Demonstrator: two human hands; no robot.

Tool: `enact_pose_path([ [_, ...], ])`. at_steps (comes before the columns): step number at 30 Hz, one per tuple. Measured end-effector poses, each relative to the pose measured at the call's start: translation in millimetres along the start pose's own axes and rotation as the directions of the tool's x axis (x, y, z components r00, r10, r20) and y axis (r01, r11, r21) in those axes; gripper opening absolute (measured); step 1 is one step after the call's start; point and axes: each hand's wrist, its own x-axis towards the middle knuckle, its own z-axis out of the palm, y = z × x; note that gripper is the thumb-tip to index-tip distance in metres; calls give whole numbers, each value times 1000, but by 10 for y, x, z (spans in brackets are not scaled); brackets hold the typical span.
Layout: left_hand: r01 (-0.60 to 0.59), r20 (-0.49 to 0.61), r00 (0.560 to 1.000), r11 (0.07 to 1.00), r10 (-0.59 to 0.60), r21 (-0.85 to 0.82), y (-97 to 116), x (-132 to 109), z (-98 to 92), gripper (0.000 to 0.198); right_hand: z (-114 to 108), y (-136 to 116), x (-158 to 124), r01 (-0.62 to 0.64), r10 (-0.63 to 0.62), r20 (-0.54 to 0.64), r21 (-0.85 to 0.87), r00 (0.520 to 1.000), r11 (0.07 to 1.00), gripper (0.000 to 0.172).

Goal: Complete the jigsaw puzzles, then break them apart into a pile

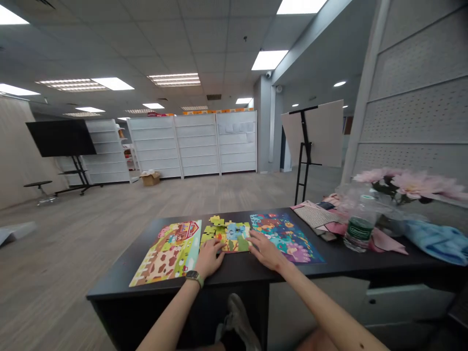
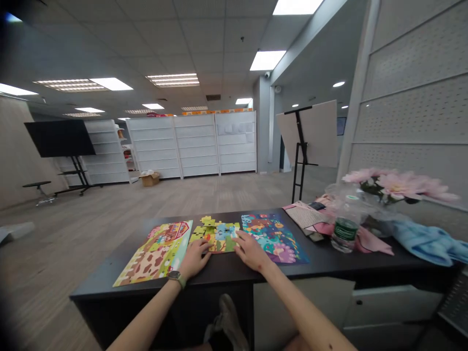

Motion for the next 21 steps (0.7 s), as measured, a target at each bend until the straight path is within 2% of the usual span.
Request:
enact_pose_path([
  [3, 6, -80, 997, 1000, -7, -14, 132, -15, -18, 37, -508, 369, -437, -115, 114, -19, -79, 993, 990, 42],
  [6, -51, -99, 994, 997, 45, -61, 559, 39, 127, 43, -933, 701, -1033, -202, 206, 8, -163, 978, 966, 48],
  [9, -165, -42, 986, 979, 161, -117, 1180, 154, 411, 53, -1011, 856, -1520, -206, 223, 54, -226, 973, 952, 54],
  [11, -236, 19, 970, 962, 241, -140, 1544, 221, 583, 75, -925, 857, -1702, -173, 192, 41, -284, 981, 943, 51],
  [13, -298, 109, 944, 947, 311, -121, 1778, 248, 677, 85, -848, 801, -1774, -141, 157, 21, -329, 987, 934, 40],
  [15, -348, 190, 916, 935, 353, -59, 1872, 238, 679, 73, -858, 725, -1759, -101, 122, 40, -351, 992, 931, 33],
  [18, -403, 252, 886, 915, 390, 1, 1850, 218, 565, 51, -1051, 659, -1620, -42, 81, 102, -341, 991, 939, 32],
  [21, -444, 296, 856, 896, 424, 0, 1789, 246, 440, 36, -1324, 716, -1383, -38, 81, 140, -284, 987, 958, 27],
])
